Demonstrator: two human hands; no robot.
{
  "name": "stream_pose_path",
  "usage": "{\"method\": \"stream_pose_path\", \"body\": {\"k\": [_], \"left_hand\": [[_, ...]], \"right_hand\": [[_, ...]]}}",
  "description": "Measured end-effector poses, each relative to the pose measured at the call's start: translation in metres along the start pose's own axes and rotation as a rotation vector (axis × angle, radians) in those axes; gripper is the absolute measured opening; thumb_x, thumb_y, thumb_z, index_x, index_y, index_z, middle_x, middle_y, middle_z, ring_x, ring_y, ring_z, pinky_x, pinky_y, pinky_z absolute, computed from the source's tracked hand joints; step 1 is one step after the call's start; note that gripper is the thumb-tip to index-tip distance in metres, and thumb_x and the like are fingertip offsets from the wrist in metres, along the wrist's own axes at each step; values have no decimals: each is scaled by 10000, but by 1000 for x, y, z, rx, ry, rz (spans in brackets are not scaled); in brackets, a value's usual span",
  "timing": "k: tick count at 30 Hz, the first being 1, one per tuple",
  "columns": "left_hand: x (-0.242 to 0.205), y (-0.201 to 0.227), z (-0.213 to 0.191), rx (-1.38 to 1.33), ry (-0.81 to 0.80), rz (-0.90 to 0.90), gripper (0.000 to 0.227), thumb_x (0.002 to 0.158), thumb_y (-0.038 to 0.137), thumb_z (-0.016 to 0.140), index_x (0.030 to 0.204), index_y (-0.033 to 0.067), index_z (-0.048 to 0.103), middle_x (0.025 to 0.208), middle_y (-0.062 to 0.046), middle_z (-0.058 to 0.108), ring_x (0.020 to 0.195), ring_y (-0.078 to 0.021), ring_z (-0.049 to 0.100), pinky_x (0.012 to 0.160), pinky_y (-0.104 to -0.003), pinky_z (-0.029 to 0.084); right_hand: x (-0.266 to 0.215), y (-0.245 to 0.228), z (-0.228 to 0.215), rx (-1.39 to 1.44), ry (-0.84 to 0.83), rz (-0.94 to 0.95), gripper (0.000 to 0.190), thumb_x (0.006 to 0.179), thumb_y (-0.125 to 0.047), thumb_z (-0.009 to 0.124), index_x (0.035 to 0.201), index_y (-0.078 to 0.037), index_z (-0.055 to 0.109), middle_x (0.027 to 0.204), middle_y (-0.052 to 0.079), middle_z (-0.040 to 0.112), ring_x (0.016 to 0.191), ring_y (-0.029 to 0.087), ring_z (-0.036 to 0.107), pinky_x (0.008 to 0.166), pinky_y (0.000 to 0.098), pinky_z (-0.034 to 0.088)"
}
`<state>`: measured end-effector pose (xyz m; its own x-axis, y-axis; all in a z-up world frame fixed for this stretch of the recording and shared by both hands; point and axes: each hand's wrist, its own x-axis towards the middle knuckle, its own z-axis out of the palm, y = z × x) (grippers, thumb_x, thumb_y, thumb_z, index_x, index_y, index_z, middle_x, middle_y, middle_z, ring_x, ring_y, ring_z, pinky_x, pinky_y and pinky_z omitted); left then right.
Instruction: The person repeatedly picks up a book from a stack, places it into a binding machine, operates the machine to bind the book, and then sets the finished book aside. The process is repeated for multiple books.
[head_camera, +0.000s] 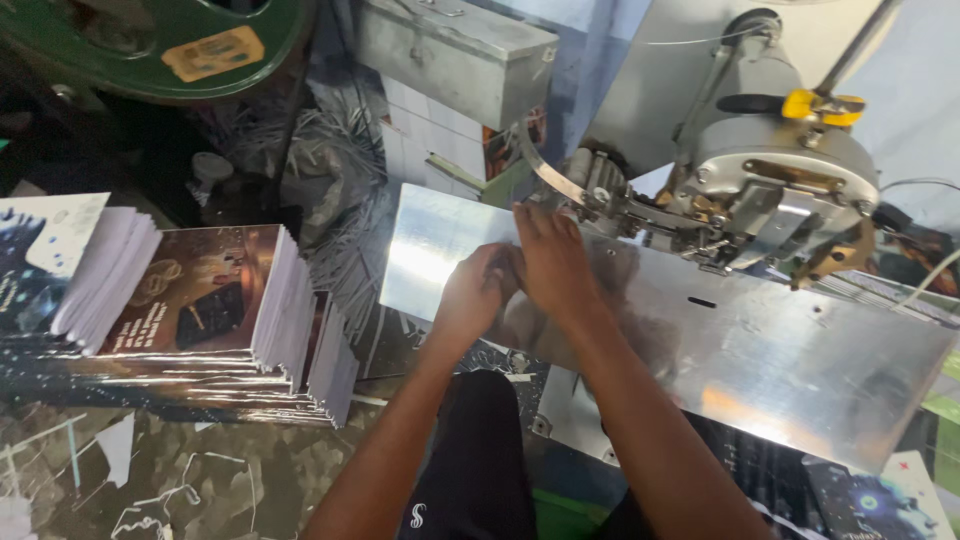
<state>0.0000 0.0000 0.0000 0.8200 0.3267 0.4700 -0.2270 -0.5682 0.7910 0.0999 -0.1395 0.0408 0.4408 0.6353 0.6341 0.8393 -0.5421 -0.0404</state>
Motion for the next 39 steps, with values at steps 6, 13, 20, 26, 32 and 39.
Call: {"method": "stream_pose_path", "body": {"k": [6, 13, 20, 26, 32, 39], "left_hand": [[-3, 11, -47, -52, 21, -52, 450, 857, 148, 708, 1287, 44, 626, 1289, -150, 690, 1005, -301, 717, 881, -365, 554], [-22, -34, -144, 347, 189, -48, 435, 890, 190, 751, 1285, 32, 662, 1269, -187, 692, 1167, -380, 664, 989, -435, 518], [-53, -61, -266, 697, 336, -89, 430, 827, 157, 770, 1230, 37, 680, 1229, -198, 682, 1145, -422, 613, 981, -495, 488], [-80, -63, -330, 892, 442, -163, 425, 834, 130, 757, 1243, 52, 674, 1315, -188, 656, 1220, -426, 565, 1018, -534, 457], [-84, -87, -370, 1135, 509, -266, 597, 797, 172, 800, 1358, 77, 620, 1496, -212, 495, 1453, -426, 375, 1108, -639, 363], [-86, -113, -413, 1130, 524, -503, 955, 732, 203, 830, 1580, 67, 413, 1643, -216, 314, 1553, -401, 220, 1098, -732, 261]], "right_hand": [[8, -22, -9, 55, 155, 59, 552, 842, -251, 756, 1303, -1, 587, 1218, 195, 618, 1164, 390, 576, 1051, 515, 420], [12, -26, -11, 61, 135, 98, 546, 823, -262, 770, 1287, -22, 611, 1195, 188, 642, 1164, 393, 585, 1052, 524, 415], [10, -23, -7, 54, 164, 78, 535, 851, -263, 755, 1306, -16, 620, 1206, 180, 655, 1178, 376, 591, 1089, 515, 415], [8, -25, -9, 45, 133, 97, 531, 866, -279, 751, 1316, -27, 630, 1235, 173, 657, 1204, 366, 594, 1095, 514, 416], [7, -25, -6, 26, 159, 82, 512, 871, -280, 753, 1306, -29, 648, 1246, 158, 667, 1211, 354, 598, 1102, 503, 423], [6, -23, -6, 51, 176, 55, 506, 880, -276, 753, 1305, -22, 650, 1249, 149, 664, 1217, 349, 600, 1118, 493, 424]]}}
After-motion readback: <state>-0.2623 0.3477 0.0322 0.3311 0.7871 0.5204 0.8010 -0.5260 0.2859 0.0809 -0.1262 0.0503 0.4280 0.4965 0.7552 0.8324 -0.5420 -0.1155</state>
